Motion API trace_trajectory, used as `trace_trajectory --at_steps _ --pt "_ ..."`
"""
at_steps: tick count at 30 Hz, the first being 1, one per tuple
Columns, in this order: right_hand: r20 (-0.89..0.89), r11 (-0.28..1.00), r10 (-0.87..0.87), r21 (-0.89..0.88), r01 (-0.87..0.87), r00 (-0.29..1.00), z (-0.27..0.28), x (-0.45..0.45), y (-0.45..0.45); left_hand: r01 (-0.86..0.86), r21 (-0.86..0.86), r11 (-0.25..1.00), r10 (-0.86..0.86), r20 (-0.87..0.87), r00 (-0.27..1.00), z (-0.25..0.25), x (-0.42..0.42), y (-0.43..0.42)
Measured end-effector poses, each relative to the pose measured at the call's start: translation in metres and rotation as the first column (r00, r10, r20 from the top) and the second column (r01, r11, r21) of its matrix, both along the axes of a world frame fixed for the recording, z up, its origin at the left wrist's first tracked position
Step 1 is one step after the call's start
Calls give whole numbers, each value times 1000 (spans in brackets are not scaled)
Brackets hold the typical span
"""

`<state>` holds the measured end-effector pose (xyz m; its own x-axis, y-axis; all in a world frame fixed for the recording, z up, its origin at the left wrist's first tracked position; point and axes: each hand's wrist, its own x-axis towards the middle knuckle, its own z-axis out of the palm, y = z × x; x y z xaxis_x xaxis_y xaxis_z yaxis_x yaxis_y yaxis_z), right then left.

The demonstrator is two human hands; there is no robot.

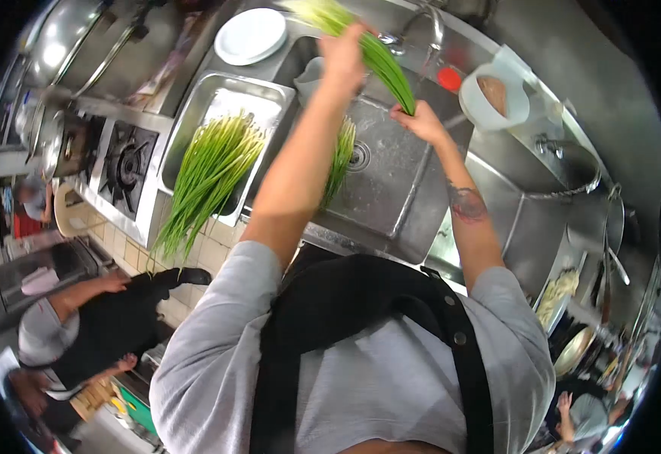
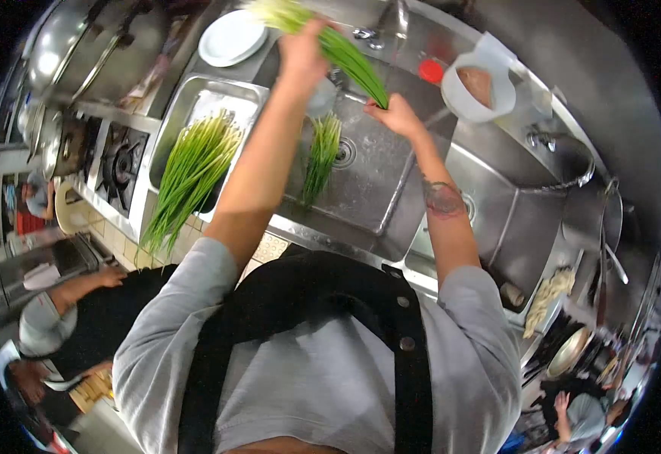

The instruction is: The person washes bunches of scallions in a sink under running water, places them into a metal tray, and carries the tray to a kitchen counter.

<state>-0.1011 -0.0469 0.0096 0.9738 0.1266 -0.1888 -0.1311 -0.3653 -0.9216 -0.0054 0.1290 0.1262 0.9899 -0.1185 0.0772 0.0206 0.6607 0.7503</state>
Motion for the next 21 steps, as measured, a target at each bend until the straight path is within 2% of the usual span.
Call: trace_trajectory --at_steps 1,2,3,4,6,8,9,11,13,15,16,17,18,21 --pt "25 999 -51 -8 51 998 -36 -1 -3 29 -50 998 -22 141 990 14 3 20" --pt "54 995 -97 -15 98 994 -56 -3 -6 -19 -100 995 31 119 992 32 2 35" --pt "73 950 -102 -288 119 992 -59 -12 -3 -70 -33 997 73 103 992 38 11 56" --pt "51 839 -91 -534 104 995 -74 -18 1 -47 -49 998 52 97 994 54 6 74" --pt "-10 454 -91 -890 33 996 -120 -30 15 -219 115 969 197 180 964 81 -13 99" --pt "-68 508 -304 -855 101 950 -132 -36 43 -277 269 922 254 119 960 94 -23 127" --pt "-100 528 -406 -837 143 908 -137 -35 57 -347 414 842 317 141 938 109 -39 132" --pt "-153 588 -355 -804 93 922 -186 -26 82 -336 526 781 260 215 941 123 -48 161" --pt "-275 793 -416 -576 199 867 -192 -21 110 -324 668 670 218 240 946 145 -56 186" --pt "-356 842 -470 -455 290 808 -213 -13 140 -280 794 540 156 232 960 159 -64 200" --pt "-400 857 -487 -391 336 776 -218 -10 156 -259 846 466 115 232 966 162 -66 205" --pt "-413 838 -515 -425 342 751 -224 -5 172 -202 898 390 24 209 978 159 -64 213" --pt "-423 819 -542 -460 344 726 -221 0 185 -186 934 305 2 194 981 151 -61 220" --pt "-353 706 -637 -624 335 685 -238 11 215 -40 997 73 34 37 999 119 -51 233"
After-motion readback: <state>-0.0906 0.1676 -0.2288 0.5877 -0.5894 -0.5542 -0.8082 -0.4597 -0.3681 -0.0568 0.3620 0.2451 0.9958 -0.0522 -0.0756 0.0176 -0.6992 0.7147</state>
